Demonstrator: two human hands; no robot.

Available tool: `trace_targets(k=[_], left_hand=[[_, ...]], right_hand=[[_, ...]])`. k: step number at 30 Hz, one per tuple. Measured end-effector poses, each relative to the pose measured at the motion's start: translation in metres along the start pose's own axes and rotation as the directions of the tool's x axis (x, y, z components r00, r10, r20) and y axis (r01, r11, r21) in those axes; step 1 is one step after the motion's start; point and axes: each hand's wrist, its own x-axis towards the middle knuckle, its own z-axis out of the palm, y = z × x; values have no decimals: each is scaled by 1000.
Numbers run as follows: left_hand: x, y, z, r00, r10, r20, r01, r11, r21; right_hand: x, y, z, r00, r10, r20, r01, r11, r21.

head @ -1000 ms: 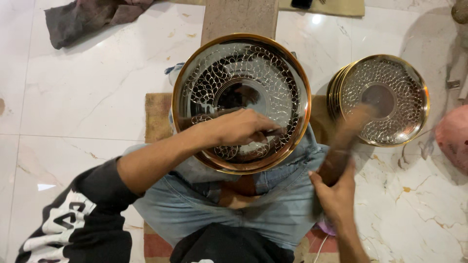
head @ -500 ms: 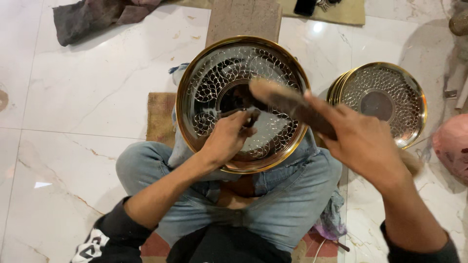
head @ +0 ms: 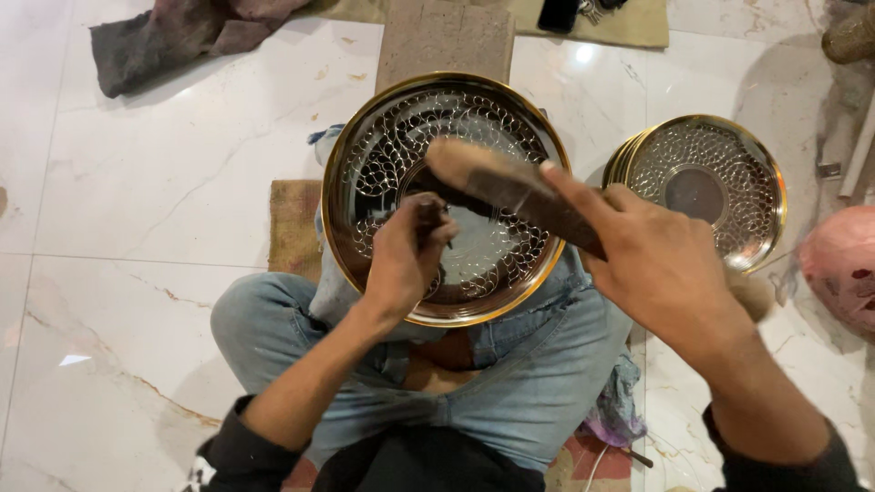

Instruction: The person sits cross-legged on the floor with a decorative metal tray on their lap. They hold a punch against the tray's embossed pattern with one hand and repeatedly strike it with a wooden mallet, working around the ornamental design to shape the raised pattern, with a stack of similar trays beside them.

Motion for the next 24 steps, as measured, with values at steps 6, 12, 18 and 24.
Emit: trace_targets(k=[6, 12, 18, 24], left_hand=[[25, 5, 3, 911, 110, 397, -154, 985, 81], [30, 3, 0, 877, 105, 469, -138, 990, 36], [34, -1, 2, 827, 238, 509, -275, 962, -3], [58, -4, 9, 606, 321, 728, -401, 913, -68]], right_hand=[[-14, 15, 52, 963, 113, -243, -42, 959, 280], [-28, 43, 83, 865, 412, -288, -132, 739, 661], [-41, 43, 102, 930, 367, -11, -299, 775, 557], [-81, 15, 142, 873, 475, -110, -272, 661, 699]])
